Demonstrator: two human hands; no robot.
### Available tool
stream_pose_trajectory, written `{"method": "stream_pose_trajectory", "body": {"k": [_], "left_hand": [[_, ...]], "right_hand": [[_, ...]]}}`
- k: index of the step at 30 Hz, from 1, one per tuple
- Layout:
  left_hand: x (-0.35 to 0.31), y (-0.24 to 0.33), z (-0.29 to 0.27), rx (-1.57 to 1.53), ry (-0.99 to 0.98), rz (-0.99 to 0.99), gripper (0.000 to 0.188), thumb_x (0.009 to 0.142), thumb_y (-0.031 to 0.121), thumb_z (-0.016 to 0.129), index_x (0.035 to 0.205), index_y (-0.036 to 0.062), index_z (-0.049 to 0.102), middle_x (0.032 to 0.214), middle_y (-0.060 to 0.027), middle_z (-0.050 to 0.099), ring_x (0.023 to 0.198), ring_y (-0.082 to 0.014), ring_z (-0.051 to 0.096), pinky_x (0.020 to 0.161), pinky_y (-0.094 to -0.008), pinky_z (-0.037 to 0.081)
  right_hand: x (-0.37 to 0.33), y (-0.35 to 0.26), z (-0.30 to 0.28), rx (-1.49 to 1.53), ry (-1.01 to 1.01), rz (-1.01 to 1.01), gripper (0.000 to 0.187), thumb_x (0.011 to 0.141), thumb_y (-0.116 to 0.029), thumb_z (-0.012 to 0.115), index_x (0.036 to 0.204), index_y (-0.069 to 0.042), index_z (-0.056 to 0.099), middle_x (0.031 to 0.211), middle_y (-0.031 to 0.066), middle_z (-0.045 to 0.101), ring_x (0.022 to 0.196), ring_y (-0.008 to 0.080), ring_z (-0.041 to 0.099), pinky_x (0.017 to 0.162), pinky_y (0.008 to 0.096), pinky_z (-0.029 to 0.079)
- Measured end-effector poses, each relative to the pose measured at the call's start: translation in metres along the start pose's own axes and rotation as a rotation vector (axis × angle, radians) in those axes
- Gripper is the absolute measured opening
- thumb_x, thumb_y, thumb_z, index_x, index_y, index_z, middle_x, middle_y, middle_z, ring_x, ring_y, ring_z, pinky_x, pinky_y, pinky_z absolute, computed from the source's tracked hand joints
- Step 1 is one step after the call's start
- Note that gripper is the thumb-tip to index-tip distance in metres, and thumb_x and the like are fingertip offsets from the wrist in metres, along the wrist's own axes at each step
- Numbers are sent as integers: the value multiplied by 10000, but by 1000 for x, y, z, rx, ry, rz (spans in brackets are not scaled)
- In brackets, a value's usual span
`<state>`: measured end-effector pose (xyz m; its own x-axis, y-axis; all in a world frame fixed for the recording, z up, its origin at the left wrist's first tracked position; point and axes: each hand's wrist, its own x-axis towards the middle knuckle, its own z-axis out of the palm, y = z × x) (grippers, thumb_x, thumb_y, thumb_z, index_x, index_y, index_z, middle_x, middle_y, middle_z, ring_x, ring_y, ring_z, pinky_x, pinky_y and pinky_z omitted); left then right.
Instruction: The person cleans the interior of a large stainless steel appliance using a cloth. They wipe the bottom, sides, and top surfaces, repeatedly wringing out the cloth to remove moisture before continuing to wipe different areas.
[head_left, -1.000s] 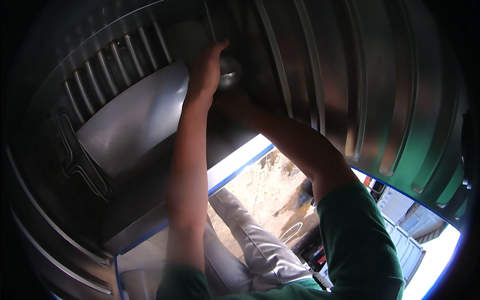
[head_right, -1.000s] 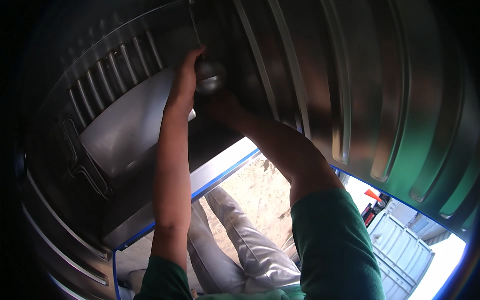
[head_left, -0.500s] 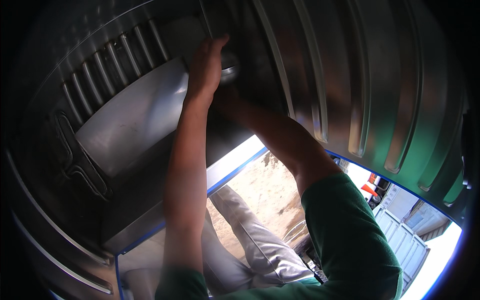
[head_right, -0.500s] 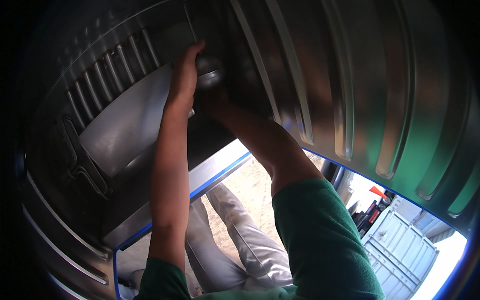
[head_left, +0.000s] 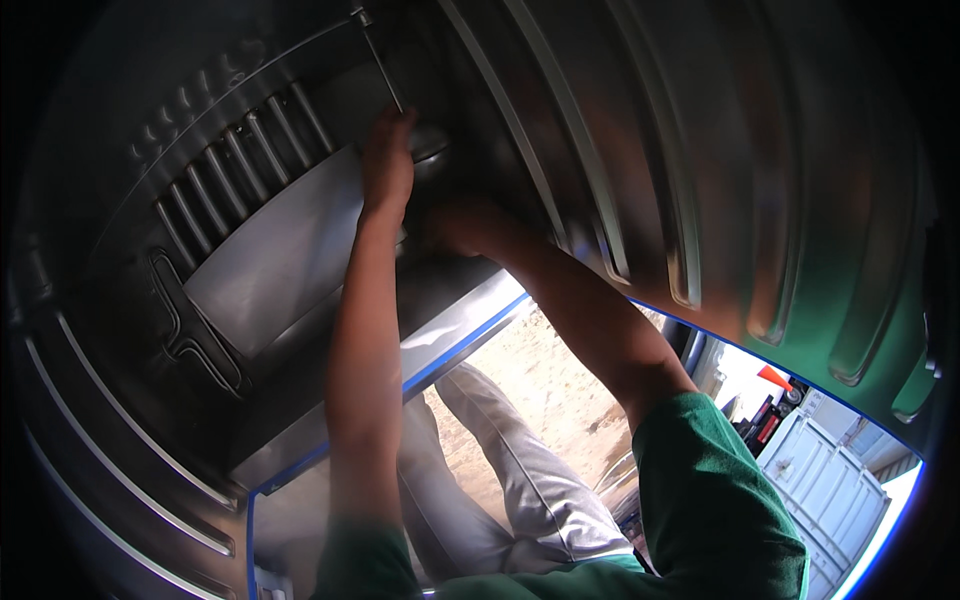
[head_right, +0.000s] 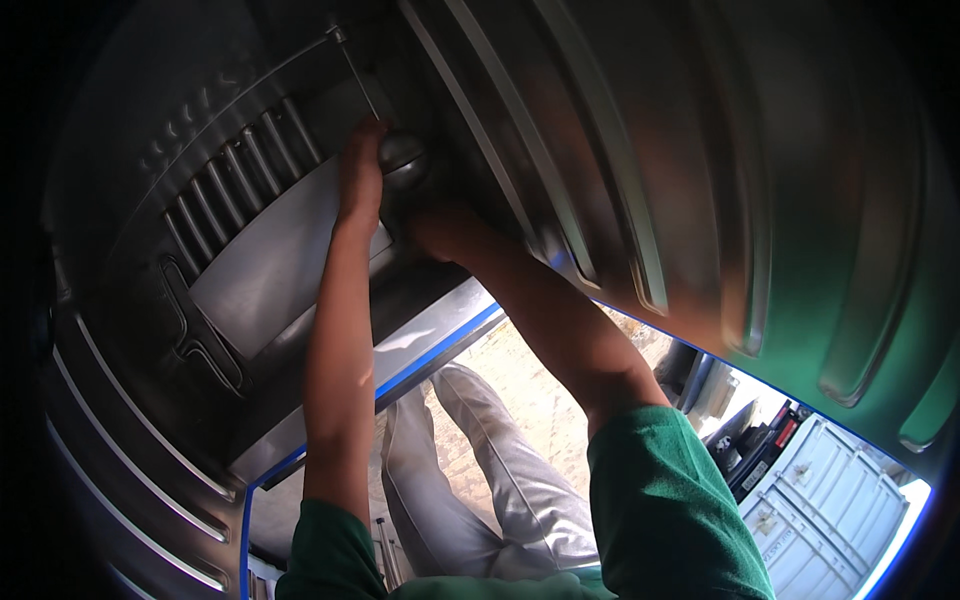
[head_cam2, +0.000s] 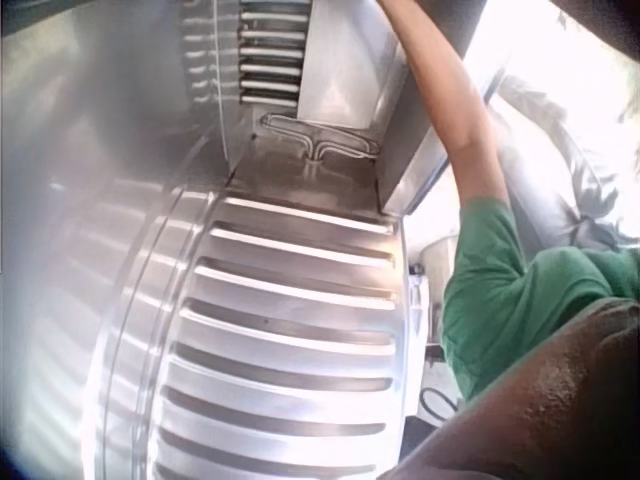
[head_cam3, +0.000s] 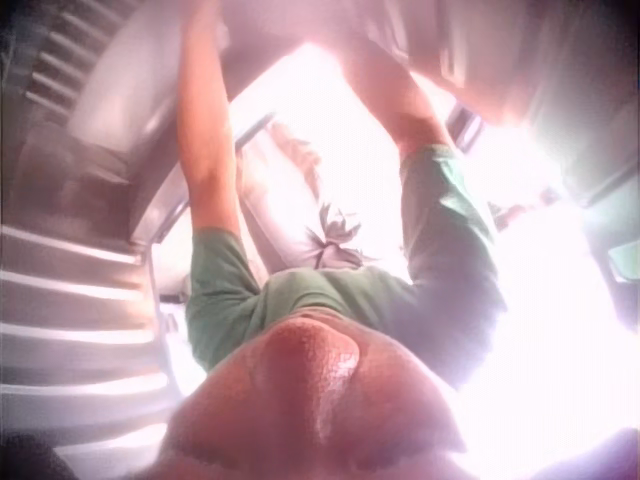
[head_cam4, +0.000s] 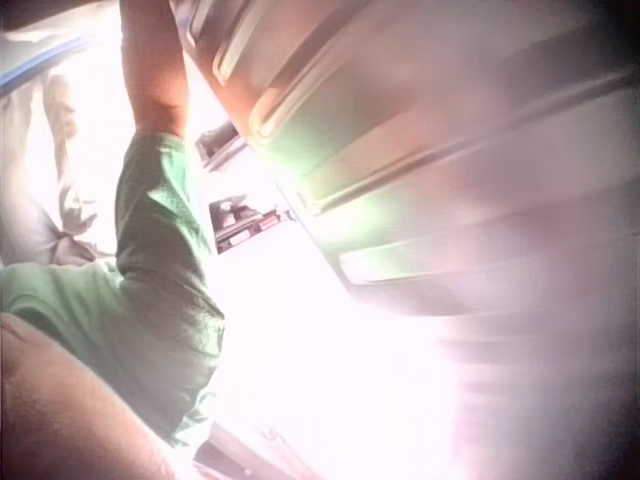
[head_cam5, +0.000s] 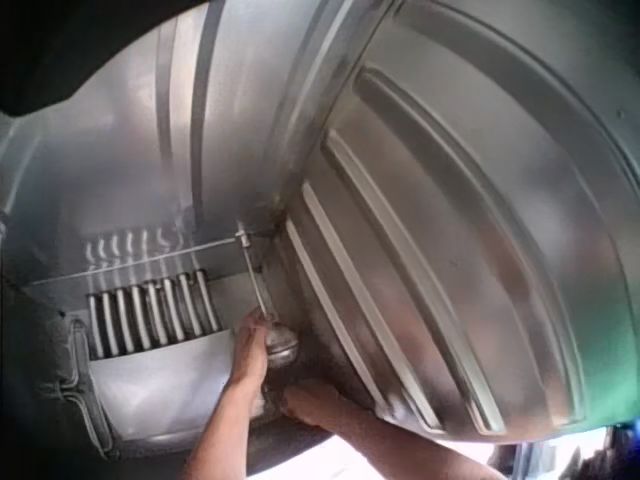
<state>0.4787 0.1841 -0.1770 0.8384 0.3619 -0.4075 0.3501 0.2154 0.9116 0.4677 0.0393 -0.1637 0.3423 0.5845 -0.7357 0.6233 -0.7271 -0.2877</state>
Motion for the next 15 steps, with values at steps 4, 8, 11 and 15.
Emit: {"method": "stream_pose_trajectory", "body": {"k": [4, 8, 11, 15], "left_hand": [[4, 2, 2, 190, -38, 50, 708, 1002, 490, 571, 1471, -37, 517, 1481, -256, 567, 1422, -370, 505, 1177, -411, 361], [7, 9, -1, 240, -58, 55, 722, 1000, 496, 564, 1472, -48, 506, 1471, -264, 570, 1423, -390, 500, 1167, -415, 375], [2, 18, -13, 342, -144, 46, 743, 1008, 519, 543, 1488, -46, 492, 1476, -263, 566, 1444, -393, 477, 1174, -415, 373], [-63, 26, -26, 204, -33, -26, 624, 1047, 408, 562, 1469, -48, 509, 1442, -235, 603, 1386, -325, 550, 1161, -381, 398]], "right_hand": [[-104, -24, -1, 208, 866, -38, 310, 851, 22, 676, 1109, -118, 775, 1091, 198, 711, 970, 390, 704, 813, 462, 595], [-219, -57, -3, 504, 796, 177, 442, 860, -46, 750, 1294, -113, 705, 1116, 199, 672, 987, 400, 691, 825, 453, 580], [-271, -69, -3, 748, 837, 300, 316, 937, -67, 723, 1244, 0, 693, 944, 139, 626, 824, 270, 648, 778, 356, 545], [-306, -75, 3, 1086, 738, 295, 288, 948, -82, 716, 1214, 25, 696, 903, 97, 611, 804, 193, 588, 741, 298, 480]]}}
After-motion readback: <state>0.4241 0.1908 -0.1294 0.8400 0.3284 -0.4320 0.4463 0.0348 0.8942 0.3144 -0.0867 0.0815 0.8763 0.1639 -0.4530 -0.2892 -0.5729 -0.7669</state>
